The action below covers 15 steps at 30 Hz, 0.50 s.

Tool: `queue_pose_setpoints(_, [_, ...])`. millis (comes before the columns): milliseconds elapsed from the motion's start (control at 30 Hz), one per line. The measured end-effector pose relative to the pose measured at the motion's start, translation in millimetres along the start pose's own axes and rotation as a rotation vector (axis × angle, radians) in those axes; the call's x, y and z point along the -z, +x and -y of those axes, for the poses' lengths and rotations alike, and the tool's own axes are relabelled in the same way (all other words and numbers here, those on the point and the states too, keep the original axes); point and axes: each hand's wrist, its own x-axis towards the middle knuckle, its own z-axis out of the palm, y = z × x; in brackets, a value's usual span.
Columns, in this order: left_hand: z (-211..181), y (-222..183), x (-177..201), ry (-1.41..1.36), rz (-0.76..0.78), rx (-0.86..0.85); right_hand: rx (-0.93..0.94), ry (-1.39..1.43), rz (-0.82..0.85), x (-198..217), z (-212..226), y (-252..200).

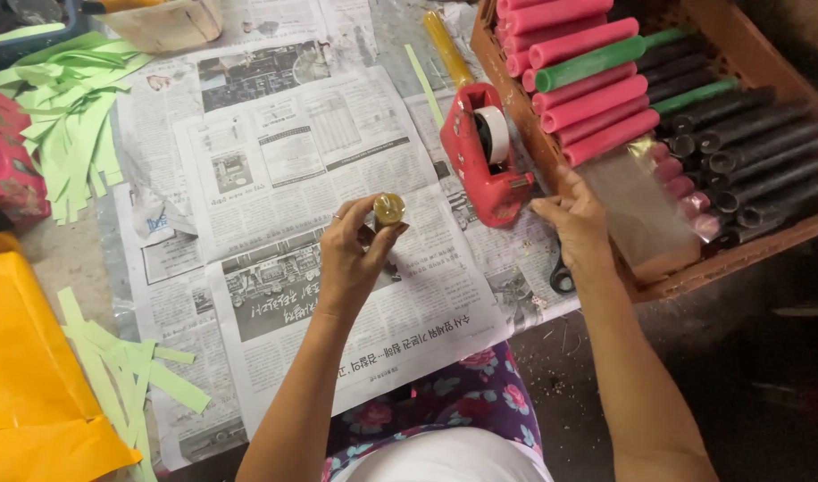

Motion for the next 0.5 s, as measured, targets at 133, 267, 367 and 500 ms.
queue_pose_setpoints(133, [4,1,-3,0.024,-0.013,-0.005,-0.054,0.088,-0.046,-9,-51,4])
queue_pose_setpoints(267, [11,-2,-10,0.045,-0.062,0.017,-0.208,0.343,-0.135,-38,-99,0])
queue_pose_setpoints(367, [13,2,-15,0.043,-0.11,0.092,-0.209,0.339,-0.176,-44,-128,-9])
queue_pose_setpoints(500, [12,-1,-12,0.0,-0.118,0.247,-0.044,0.272,-0.215,-55,-32,-75])
